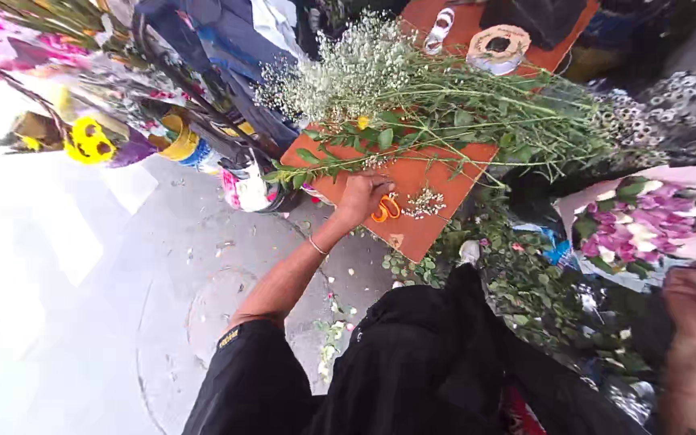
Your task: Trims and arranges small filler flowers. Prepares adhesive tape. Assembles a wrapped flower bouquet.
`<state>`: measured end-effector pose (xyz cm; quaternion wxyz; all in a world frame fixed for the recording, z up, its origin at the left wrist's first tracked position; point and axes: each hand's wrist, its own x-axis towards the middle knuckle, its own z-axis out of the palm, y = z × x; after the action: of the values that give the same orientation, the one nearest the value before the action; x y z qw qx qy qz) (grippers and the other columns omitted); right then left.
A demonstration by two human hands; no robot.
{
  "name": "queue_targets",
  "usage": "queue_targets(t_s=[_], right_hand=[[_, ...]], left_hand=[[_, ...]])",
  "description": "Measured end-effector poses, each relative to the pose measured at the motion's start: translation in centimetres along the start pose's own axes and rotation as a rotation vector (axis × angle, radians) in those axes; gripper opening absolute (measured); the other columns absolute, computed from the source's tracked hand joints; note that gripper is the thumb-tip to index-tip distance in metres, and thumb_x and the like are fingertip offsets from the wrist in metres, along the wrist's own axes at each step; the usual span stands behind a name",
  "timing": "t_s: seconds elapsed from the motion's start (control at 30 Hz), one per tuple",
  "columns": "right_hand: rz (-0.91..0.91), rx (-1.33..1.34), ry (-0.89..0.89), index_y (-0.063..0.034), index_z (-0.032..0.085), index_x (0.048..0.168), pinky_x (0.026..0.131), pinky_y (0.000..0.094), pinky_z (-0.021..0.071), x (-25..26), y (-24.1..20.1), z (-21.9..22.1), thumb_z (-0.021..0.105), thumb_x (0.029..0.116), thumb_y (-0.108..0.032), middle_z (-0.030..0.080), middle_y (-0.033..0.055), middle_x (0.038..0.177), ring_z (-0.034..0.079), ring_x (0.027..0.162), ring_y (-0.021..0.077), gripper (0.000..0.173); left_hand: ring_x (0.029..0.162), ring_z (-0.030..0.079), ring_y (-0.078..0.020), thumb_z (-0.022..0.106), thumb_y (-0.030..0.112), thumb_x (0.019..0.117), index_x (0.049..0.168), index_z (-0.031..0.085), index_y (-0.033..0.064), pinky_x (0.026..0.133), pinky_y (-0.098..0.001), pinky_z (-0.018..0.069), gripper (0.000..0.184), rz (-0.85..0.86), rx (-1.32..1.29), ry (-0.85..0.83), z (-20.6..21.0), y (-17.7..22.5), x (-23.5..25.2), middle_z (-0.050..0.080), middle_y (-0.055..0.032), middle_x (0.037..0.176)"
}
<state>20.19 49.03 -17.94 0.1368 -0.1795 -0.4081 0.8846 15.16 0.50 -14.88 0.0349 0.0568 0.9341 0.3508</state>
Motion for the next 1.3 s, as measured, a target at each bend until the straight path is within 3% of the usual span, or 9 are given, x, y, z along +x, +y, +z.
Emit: queue_targets(t_s=[0.1,0.2,0.43,0.7,0.8,0.9,1.03,1.13,1.3], right_hand=[[-0.005,-0.095,-0.028,-0.0187,0.062,0.099,0.048,0.0086,0.0412,-7.1,1.3,4.2,0.044,0.1083,-0.013,0.063,-0.0099,0.077,0.048,0.051,-0.0047,0.021],[-0.057,-0.228,-0.077,-0.0194,0.064,0.096,0.046,0.0103,0.0400,-11.2,1.7,5.2,0.048,0.1057,-0.011,0.064,-0.0100,0.077,0.047,0.050,-0.0034,0.020],[-0.168,-0.409,-0.096,-0.0148,0.068,0.096,0.044,0.0118,0.0400,-13.4,0.9,3.8,0.057,0.0990,-0.006,0.068,-0.0066,0.080,0.049,0.050,-0.0019,0.015],[-0.221,-0.447,-0.179,-0.0113,0.068,0.098,0.045,0.0125,0.0426,-14.1,0.6,5.1,0.063,0.0950,-0.004,0.070,-0.0060,0.079,0.053,0.052,-0.0009,0.009],[-0.242,-0.410,-0.391,-0.0157,0.073,0.099,0.048,0.0119,0.0442,-14.0,-0.2,4.7,0.070,0.0937,-0.011,0.071,-0.0067,0.084,0.054,0.055,-0.0020,0.008],[-0.192,-0.383,-0.679,-0.0191,0.077,0.100,0.047,0.0100,0.0437,-13.5,-1.4,4.7,0.075,0.0923,-0.020,0.073,-0.0071,0.091,0.054,0.056,-0.0051,0.008],[-0.155,-0.395,-0.977,-0.0185,0.078,0.100,0.042,0.0074,0.0404,-13.4,-3.1,7.6,0.076,0.0931,-0.021,0.071,-0.0099,0.090,0.049,0.051,-0.0093,0.008],[-0.248,-0.455,-0.807,-0.0151,0.075,0.099,0.042,0.0101,0.0402,-14.0,-3.5,11.2,0.074,0.0927,-0.015,0.072,-0.0093,0.083,0.049,0.049,-0.0071,0.006],[-0.340,-0.485,-0.527,-0.0082,0.071,0.097,0.043,0.0140,0.0411,-13.4,-2.2,14.2,0.077,0.0892,-0.010,0.070,-0.0060,0.078,0.052,0.050,-0.0022,0.010]], left_hand=[[0.099,0.069,-0.0325,0.064,0.034,0.1016,0.112,0.077,0.0041,0.092,-0.0523,0.0541,0.034,-0.070,0.030,0.059,3.4,1.6,2.7,0.072,-0.0180,0.105],[0.101,0.068,-0.0419,0.064,0.044,0.0995,0.098,0.073,-0.0018,0.089,-0.0615,0.0527,0.047,-0.192,0.086,-0.029,5.7,3.3,4.6,0.070,-0.0246,0.102],[0.119,0.064,-0.0362,0.060,0.021,0.0977,0.114,0.074,0.0028,0.101,-0.0571,0.0493,0.028,-0.314,0.204,-0.149,7.5,3.9,6.2,0.070,-0.0205,0.120],[0.120,0.064,-0.0337,0.056,0.021,0.0996,0.117,0.074,0.0083,0.102,-0.0569,0.0490,0.028,-0.354,0.181,-0.056,6.6,4.7,5.1,0.071,-0.0164,0.121],[0.118,0.064,-0.0296,0.061,0.019,0.1006,0.115,0.075,0.0057,0.106,-0.0483,0.0479,0.024,-0.220,0.020,0.101,4.5,5.7,2.9,0.069,-0.0166,0.123],[0.113,0.067,-0.0223,0.063,0.006,0.0972,0.106,0.071,-0.0057,0.099,-0.0351,0.0543,0.017,0.070,-0.418,0.284,3.4,7.2,-0.1,0.066,-0.0200,0.125],[0.091,0.075,-0.0203,0.046,0.002,0.1035,0.105,0.053,-0.0010,0.082,-0.0353,0.0622,0.007,0.323,-0.978,0.124,3.1,13.1,-4.5,0.071,-0.0155,0.119],[0.073,0.069,-0.0102,0.047,0.000,0.1027,0.104,0.053,0.0023,0.070,-0.0270,0.0591,0.007,0.374,-1.092,0.072,5.0,16.3,-6.3,0.073,-0.0096,0.107],[0.072,0.067,-0.0076,0.054,-0.001,0.1006,0.103,0.057,-0.0020,0.070,-0.0249,0.0594,0.004,0.379,-0.945,0.156,7.9,19.3,-7.6,0.072,-0.0051,0.093]])
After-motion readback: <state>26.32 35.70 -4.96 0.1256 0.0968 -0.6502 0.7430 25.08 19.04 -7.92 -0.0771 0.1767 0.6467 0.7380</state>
